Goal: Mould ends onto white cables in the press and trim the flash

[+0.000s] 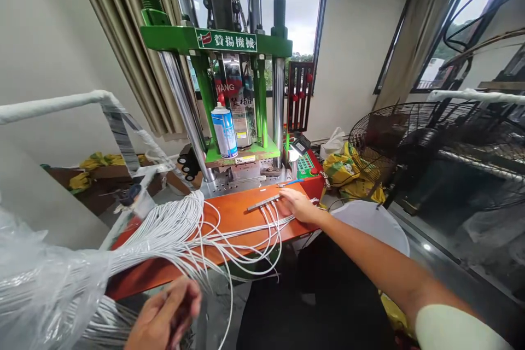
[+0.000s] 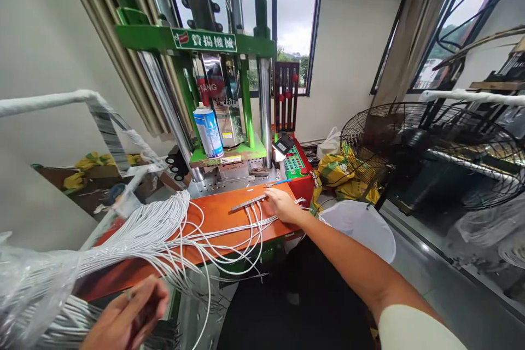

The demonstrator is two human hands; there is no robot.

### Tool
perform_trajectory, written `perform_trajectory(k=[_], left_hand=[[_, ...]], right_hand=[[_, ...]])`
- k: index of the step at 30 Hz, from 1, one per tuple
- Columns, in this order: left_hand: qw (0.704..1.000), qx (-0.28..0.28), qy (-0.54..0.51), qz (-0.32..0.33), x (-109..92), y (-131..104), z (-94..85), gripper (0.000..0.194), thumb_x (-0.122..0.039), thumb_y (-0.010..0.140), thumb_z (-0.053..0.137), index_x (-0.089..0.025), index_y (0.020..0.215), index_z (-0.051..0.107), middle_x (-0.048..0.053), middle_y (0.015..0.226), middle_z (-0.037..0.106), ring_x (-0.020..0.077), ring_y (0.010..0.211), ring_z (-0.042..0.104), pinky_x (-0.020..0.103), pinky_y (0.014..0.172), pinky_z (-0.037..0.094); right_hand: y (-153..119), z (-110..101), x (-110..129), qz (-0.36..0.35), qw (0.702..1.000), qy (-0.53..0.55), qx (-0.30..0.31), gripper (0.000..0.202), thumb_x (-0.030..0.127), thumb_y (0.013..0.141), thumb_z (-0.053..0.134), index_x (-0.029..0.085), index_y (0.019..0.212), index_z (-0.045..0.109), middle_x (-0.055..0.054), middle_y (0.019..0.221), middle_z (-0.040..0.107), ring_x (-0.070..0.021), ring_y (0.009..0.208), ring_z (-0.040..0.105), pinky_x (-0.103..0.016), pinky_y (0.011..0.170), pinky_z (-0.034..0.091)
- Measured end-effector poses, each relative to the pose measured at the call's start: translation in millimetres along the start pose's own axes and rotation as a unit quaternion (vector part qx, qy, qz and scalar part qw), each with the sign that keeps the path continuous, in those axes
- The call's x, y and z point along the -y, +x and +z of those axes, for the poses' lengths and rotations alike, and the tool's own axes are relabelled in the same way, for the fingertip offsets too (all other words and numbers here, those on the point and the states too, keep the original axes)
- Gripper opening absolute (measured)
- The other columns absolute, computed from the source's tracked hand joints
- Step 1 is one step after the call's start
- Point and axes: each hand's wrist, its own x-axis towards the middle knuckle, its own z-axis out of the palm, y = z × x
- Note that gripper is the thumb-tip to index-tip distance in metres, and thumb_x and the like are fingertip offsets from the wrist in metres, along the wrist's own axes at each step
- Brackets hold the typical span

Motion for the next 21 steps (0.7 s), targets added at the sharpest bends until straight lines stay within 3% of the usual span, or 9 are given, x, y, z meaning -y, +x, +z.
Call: perform_trajectory(k=[3,6,8,11,16,18,21], left_hand=[[0.986,0.158,-0.057,-0.010,-36.7,23.8,82.0,0.049,-0.065,0.084,0.077,-0.018,0.079,0.063,-0.002,0.063,0.055,0.0017,0.041,0.026,0.014,0.039,0.019],[0.987,0.108,-0.079,0.091,-44.1,71.8,160.2,0.059,-0.072,0.074,0.078,-0.018,0.088,0.061,0.000,0.075,0.059,0.0046,0.048,0.042,0.015,0.040,0.028],[0.988,0.089,-0.052,0.114,-38.1,105.4,194.1,0.058,-0.071,0.077,0.074,-0.016,0.087,0.062,0.001,0.074,0.060,0.0071,0.052,0.051,0.016,0.044,0.039],[0.988,0.079,0.035,0.126,-24.2,141.4,214.5,0.044,-0.058,0.085,0.072,-0.014,0.085,0.065,0.000,0.063,0.059,0.0112,0.048,0.056,0.022,0.046,0.048],[0.967,0.070,0.222,0.108,-13.9,159.6,213.6,0.026,-0.027,0.098,0.061,-0.014,0.121,0.062,0.000,0.066,0.069,0.0170,0.047,0.066,0.025,0.046,0.051],[0.944,0.048,0.310,0.107,-17.3,162.2,215.3,0.017,-0.022,0.100,0.058,-0.016,0.114,0.064,0.004,0.074,0.073,0.0181,0.057,0.071,0.027,0.055,0.055],[0.891,0.004,0.438,0.122,-25.4,166.0,223.3,0.010,-0.020,0.099,0.060,-0.017,0.102,0.069,0.014,0.096,0.078,0.0265,0.091,0.077,0.036,0.083,0.058]], right_hand=[[26.0,12.6,2.5,0.003,1.000,-0.020,0.007,0.036,0.039,0.103,0.067,0.019,0.134,0.064,-0.011,0.142,0.061,-0.0280,0.126,0.062,-0.053,0.107,0.053],[31.4,18.6,4.1,0.021,0.999,-0.043,0.004,0.032,0.039,0.104,0.066,0.019,0.129,0.066,-0.010,0.133,0.065,-0.0245,0.115,0.066,-0.047,0.099,0.058],[26.3,20.1,4.5,0.031,0.998,-0.052,-0.003,0.031,0.039,0.104,0.066,0.019,0.127,0.066,-0.010,0.130,0.066,-0.0233,0.111,0.067,-0.045,0.096,0.059],[15.2,21.3,3.7,0.036,0.998,-0.047,-0.015,0.028,0.038,0.104,0.065,0.018,0.123,0.067,-0.009,0.124,0.068,-0.0219,0.107,0.068,-0.043,0.094,0.059],[6.4,23.1,-0.1,0.043,0.998,-0.003,-0.039,0.022,0.037,0.105,0.064,0.016,0.110,0.068,-0.006,0.110,0.069,-0.0194,0.098,0.067,-0.040,0.090,0.058],[6.4,23.4,-1.1,0.046,0.998,0.017,-0.046,0.020,0.035,0.106,0.062,0.016,0.104,0.068,-0.004,0.105,0.069,-0.0184,0.095,0.066,-0.038,0.088,0.056],[7.0,22.7,-1.4,0.042,0.997,0.044,-0.055,0.020,0.031,0.107,0.057,0.017,0.098,0.067,-0.004,0.100,0.067,-0.0184,0.093,0.063,-0.036,0.087,0.053]])
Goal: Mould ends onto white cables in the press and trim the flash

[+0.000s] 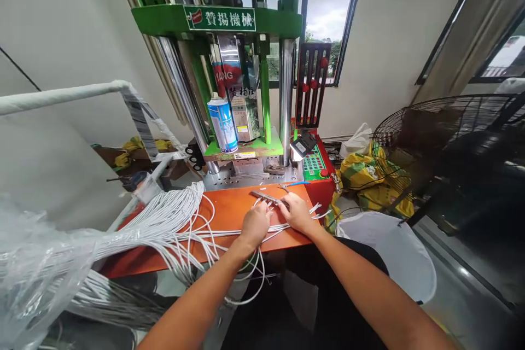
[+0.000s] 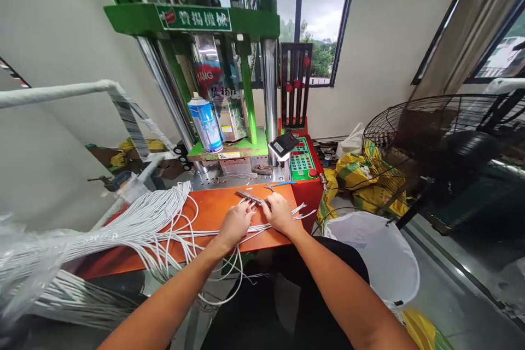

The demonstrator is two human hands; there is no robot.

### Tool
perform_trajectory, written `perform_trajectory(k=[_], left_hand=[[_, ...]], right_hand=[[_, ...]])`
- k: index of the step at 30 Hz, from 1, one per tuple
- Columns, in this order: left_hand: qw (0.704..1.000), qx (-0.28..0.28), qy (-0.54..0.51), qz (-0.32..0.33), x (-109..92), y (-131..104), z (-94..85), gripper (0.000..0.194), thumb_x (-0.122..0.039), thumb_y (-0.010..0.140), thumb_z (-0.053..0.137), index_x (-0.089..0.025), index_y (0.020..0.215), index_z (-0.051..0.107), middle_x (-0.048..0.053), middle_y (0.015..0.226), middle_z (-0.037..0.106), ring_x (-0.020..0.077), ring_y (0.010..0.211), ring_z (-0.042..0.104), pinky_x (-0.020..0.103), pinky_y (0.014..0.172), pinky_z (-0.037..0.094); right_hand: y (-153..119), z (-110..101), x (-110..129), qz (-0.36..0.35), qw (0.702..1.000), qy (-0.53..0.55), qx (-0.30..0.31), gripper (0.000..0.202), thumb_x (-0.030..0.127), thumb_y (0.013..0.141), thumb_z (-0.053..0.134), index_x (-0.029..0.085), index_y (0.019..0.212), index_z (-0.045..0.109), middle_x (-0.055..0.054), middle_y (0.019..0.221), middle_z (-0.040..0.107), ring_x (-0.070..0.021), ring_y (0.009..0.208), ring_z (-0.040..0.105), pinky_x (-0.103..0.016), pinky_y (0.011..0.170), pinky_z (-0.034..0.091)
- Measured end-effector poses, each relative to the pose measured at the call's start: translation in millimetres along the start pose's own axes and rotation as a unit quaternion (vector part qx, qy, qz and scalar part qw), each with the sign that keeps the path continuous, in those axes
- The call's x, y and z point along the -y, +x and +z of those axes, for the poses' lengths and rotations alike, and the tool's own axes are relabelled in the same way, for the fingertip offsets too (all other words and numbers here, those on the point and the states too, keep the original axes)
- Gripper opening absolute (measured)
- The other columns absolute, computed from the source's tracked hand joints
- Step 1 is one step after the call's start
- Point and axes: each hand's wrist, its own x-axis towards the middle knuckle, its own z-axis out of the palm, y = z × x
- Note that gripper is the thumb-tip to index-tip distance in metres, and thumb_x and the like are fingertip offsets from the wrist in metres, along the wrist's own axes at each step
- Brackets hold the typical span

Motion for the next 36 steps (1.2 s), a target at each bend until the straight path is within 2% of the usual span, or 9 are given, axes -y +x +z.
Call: perform_trajectory(k=[3,7,12,21,29,36], left_hand=[[0.993,-0.015,0.117,0.003,-11.9,4.8,2.4,0.019,-0.026,0.102,0.057,-0.017,0.103,0.073,0.019,0.110,0.076,0.0343,0.111,0.073,0.046,0.098,0.053],[0.975,-0.003,0.221,0.007,-22.2,8.0,6.5,0.029,-0.031,0.105,0.051,-0.017,0.105,0.076,0.018,0.113,0.077,0.0344,0.111,0.073,0.045,0.098,0.054],[0.957,0.028,0.290,0.010,-25.9,12.8,4.9,0.036,-0.036,0.109,0.045,-0.019,0.110,0.077,0.016,0.114,0.077,0.0300,0.109,0.074,0.040,0.094,0.055],[0.939,0.066,0.337,0.024,-36.6,18.8,-7.0,0.038,-0.037,0.108,0.044,-0.018,0.113,0.077,0.016,0.112,0.078,0.0281,0.106,0.075,0.038,0.093,0.055],[0.938,0.083,0.336,0.028,-30.0,16.8,-10.5,0.041,-0.038,0.109,0.041,-0.018,0.111,0.077,0.016,0.112,0.078,0.0294,0.107,0.074,0.039,0.094,0.055],[0.942,0.081,0.324,0.031,-32.2,14.5,-11.8,0.039,-0.035,0.108,0.043,-0.017,0.111,0.077,0.018,0.112,0.077,0.0314,0.108,0.074,0.041,0.093,0.056]], right_hand=[[0.1,-1.1,-0.2,-0.006,1.000,0.021,-0.007,0.021,0.029,0.107,0.055,0.017,0.094,0.066,-0.005,0.098,0.066,-0.0186,0.092,0.062,-0.034,0.085,0.050],[0.2,-0.3,-2.2,-0.011,0.999,0.042,-0.010,0.022,0.031,0.106,0.057,0.017,0.090,0.065,-0.003,0.095,0.065,-0.0183,0.091,0.062,-0.034,0.086,0.050],[0.1,2.8,-3.7,0.002,0.999,0.049,-0.006,0.023,0.037,0.105,0.062,0.017,0.093,0.065,-0.003,0.099,0.066,-0.0189,0.095,0.063,-0.037,0.089,0.052],[0.5,-0.4,0.4,0.011,0.998,0.057,-0.002,0.018,0.025,0.104,0.058,0.019,0.089,0.064,-0.006,0.094,0.066,-0.0217,0.094,0.060,-0.032,0.082,0.044],[-2.0,-0.8,-0.1,0.001,0.998,0.061,0.010,0.019,0.028,0.105,0.057,0.022,0.088,0.064,-0.006,0.095,0.066,-0.0221,0.093,0.058,-0.032,0.081,0.041],[-2.5,-3.3,1.0,-0.017,0.998,0.060,0.005,0.023,0.029,0.107,0.052,0.022,0.091,0.065,-0.007,0.094,0.066,-0.0224,0.091,0.058,-0.033,0.080,0.041]])
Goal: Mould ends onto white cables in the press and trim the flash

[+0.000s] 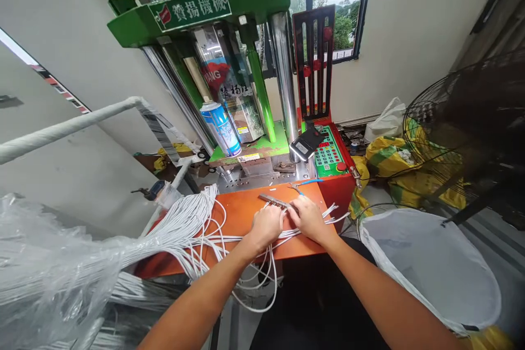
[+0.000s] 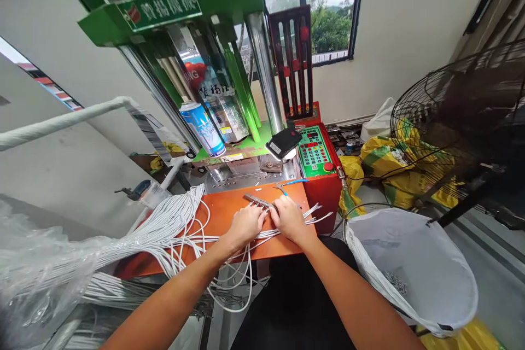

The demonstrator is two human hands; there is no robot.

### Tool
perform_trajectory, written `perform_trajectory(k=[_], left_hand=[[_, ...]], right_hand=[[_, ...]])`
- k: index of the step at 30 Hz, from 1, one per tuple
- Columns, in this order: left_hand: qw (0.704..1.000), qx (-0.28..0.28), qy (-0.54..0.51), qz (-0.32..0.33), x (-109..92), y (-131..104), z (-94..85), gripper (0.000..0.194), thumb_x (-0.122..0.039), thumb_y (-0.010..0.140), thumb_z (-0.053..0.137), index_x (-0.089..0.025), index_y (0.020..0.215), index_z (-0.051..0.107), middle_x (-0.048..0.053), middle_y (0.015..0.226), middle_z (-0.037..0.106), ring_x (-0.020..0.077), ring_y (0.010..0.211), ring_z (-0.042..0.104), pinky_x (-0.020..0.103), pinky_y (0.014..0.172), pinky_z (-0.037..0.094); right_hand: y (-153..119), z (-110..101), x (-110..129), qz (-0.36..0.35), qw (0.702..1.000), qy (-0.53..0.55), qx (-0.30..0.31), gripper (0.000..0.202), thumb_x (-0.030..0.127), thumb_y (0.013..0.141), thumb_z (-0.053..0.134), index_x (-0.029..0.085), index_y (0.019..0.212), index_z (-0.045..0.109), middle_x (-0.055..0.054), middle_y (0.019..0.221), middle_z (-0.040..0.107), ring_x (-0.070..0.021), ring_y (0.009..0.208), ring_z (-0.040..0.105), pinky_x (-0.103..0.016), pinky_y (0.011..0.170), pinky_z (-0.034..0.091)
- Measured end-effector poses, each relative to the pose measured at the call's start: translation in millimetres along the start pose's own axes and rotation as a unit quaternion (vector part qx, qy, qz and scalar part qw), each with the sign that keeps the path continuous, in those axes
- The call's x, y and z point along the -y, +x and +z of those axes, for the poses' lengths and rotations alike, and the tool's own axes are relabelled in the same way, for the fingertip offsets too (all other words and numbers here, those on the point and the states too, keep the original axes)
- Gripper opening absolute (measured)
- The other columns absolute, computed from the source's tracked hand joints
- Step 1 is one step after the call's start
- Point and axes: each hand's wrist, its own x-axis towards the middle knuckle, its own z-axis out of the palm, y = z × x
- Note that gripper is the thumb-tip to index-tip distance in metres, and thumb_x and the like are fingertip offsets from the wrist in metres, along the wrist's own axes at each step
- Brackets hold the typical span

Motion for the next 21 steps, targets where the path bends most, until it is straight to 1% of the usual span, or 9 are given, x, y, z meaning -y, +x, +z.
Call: perform_trajectory(k=[4,8,12,17,21], left_hand=[[1.000,0.005,-0.008,0.003,-0.2,0.6,-1.3,0.040,-0.036,0.108,0.042,-0.017,0.116,0.077,0.018,0.113,0.077,0.0313,0.110,0.073,0.042,0.097,0.055],[1.000,0.006,-0.017,0.013,2.7,1.7,-0.7,0.040,-0.035,0.107,0.043,-0.017,0.115,0.078,0.018,0.110,0.077,0.0318,0.109,0.073,0.043,0.097,0.056],[0.999,-0.001,-0.026,0.023,5.6,3.0,1.8,0.041,-0.035,0.108,0.042,-0.016,0.115,0.077,0.017,0.109,0.078,0.0318,0.107,0.073,0.042,0.094,0.056],[0.999,0.004,-0.033,0.041,5.5,1.9,6.4,0.043,-0.035,0.109,0.040,-0.015,0.108,0.078,0.018,0.106,0.078,0.0322,0.102,0.074,0.044,0.092,0.056],[0.998,0.005,-0.040,0.047,3.5,-0.3,8.9,0.039,-0.030,0.108,0.041,-0.013,0.110,0.077,0.019,0.104,0.078,0.0309,0.102,0.074,0.044,0.094,0.055]], right_hand=[[0.1,0.5,0.4,-0.005,1.000,-0.001,-0.001,0.024,0.030,0.107,0.051,0.022,0.088,0.064,-0.007,0.091,0.065,-0.0224,0.088,0.057,-0.033,0.078,0.041],[0.7,0.4,-0.1,0.005,1.000,0.001,-0.006,0.024,0.031,0.108,0.049,0.022,0.090,0.064,-0.007,0.092,0.065,-0.0231,0.089,0.057,-0.034,0.079,0.041],[2.4,0.2,-2.2,-0.004,1.000,0.011,0.003,0.025,0.031,0.107,0.049,0.022,0.088,0.063,-0.006,0.090,0.064,-0.0222,0.087,0.057,-0.033,0.078,0.041],[2.4,-0.2,-5.1,-0.015,1.000,0.020,0.017,0.026,0.033,0.107,0.049,0.022,0.089,0.064,-0.007,0.091,0.064,-0.0229,0.088,0.057,-0.033,0.078,0.041],[0.9,-3.4,-3.6,-0.028,0.999,0.029,0.036,0.024,0.032,0.106,0.051,0.022,0.089,0.064,-0.007,0.092,0.064,-0.0223,0.090,0.058,-0.032,0.080,0.042]])
